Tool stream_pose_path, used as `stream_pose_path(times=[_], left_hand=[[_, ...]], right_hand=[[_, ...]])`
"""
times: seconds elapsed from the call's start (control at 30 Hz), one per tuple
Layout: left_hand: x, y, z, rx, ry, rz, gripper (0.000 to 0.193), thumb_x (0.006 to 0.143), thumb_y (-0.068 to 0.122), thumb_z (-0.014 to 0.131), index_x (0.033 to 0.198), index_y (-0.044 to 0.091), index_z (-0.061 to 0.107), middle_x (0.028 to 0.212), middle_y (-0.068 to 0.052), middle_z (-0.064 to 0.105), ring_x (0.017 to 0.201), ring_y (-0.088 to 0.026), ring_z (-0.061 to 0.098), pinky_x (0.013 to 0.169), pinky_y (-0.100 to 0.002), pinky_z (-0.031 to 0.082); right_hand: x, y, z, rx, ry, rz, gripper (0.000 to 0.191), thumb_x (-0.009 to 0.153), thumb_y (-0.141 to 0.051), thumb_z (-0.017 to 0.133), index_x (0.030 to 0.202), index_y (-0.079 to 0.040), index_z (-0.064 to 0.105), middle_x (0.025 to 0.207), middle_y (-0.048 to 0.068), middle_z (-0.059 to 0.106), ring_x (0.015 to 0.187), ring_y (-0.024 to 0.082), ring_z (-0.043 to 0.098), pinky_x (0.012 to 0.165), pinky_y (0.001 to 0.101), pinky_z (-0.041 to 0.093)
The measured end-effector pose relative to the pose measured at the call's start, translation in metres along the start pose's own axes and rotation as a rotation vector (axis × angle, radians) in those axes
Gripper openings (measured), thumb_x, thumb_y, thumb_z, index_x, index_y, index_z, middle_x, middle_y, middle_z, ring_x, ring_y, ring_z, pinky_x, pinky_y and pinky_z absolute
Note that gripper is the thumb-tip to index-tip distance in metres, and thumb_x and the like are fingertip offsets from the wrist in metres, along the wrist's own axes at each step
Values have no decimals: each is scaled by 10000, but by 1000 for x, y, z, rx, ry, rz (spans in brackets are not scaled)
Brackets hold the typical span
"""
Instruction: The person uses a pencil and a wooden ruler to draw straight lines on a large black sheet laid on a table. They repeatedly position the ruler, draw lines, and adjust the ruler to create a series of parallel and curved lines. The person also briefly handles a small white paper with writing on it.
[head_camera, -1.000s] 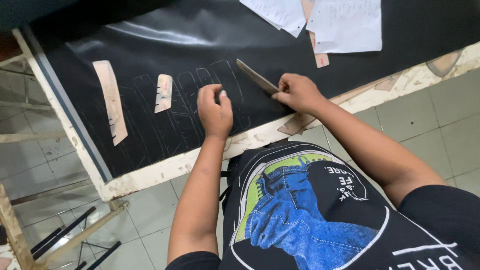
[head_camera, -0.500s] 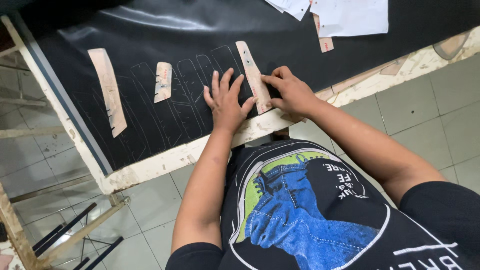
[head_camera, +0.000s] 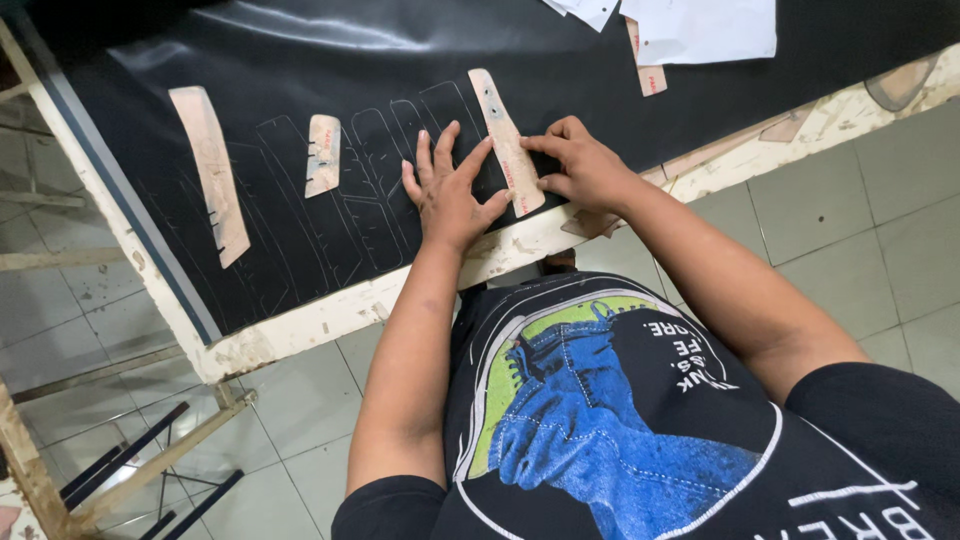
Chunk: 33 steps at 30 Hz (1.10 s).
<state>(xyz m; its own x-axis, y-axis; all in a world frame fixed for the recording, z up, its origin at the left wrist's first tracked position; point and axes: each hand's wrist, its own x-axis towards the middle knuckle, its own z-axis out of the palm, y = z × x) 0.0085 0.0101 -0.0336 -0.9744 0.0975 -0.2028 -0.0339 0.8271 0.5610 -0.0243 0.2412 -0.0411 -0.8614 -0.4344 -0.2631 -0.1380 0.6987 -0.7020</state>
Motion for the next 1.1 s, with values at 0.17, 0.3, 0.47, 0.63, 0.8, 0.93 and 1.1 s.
stream_pose_path(times=[0.17,0.3,0.47,0.63,0.8,0.93,1.1], left_hand=[[-2,-1,-1,-18,16,17,738,656,437,877,1355,341,661,1622,-55,326,1549,-372,113,1218,-650,9],[-3,-2,1,-29,31,27,709,651,436,881,1324,338,682,1612,-56,342,1545,-374,126,1217,-648,11],[-5,-4,5,-48,85,62,610,668,443,890,1248,332,738,1605,-51,375,1552,-366,156,1234,-644,26],[-5,-6,6,-39,91,75,595,671,446,890,1239,334,750,1596,-57,374,1539,-366,162,1223,-648,32],[-5,-4,6,-39,82,70,593,676,448,885,1243,341,748,1599,-55,366,1538,-365,155,1221,-651,28],[-4,-4,5,-23,77,67,591,677,446,880,1244,346,747,1603,-47,363,1539,-367,148,1221,-647,24],[-4,-3,4,-16,82,71,610,687,476,876,1266,347,732,1607,-44,357,1543,-362,148,1226,-643,23]], right_hand=[[-2,-3,-1,44,-25,45,665,786,-121,820,1414,-210,618,1256,88,525,889,219,644,840,351,550],[-3,-7,-3,30,-18,44,671,767,-122,836,1400,-203,628,1241,86,528,872,213,638,825,353,549],[-4,-8,-3,56,14,55,649,773,-135,843,1383,-167,623,1231,75,542,897,210,648,842,355,545],[-3,-7,-2,24,2,49,618,784,-148,843,1367,-181,642,1249,79,531,892,210,658,833,349,552],[-5,-8,-2,22,10,44,619,779,-145,842,1365,-176,643,1244,78,534,901,208,661,836,348,553],[-4,-10,-4,22,5,47,627,772,-145,846,1364,-178,640,1232,77,532,898,211,659,834,352,554],[-4,-11,-5,24,-1,69,633,770,-137,843,1368,-187,642,1222,73,532,904,213,660,842,357,550]])
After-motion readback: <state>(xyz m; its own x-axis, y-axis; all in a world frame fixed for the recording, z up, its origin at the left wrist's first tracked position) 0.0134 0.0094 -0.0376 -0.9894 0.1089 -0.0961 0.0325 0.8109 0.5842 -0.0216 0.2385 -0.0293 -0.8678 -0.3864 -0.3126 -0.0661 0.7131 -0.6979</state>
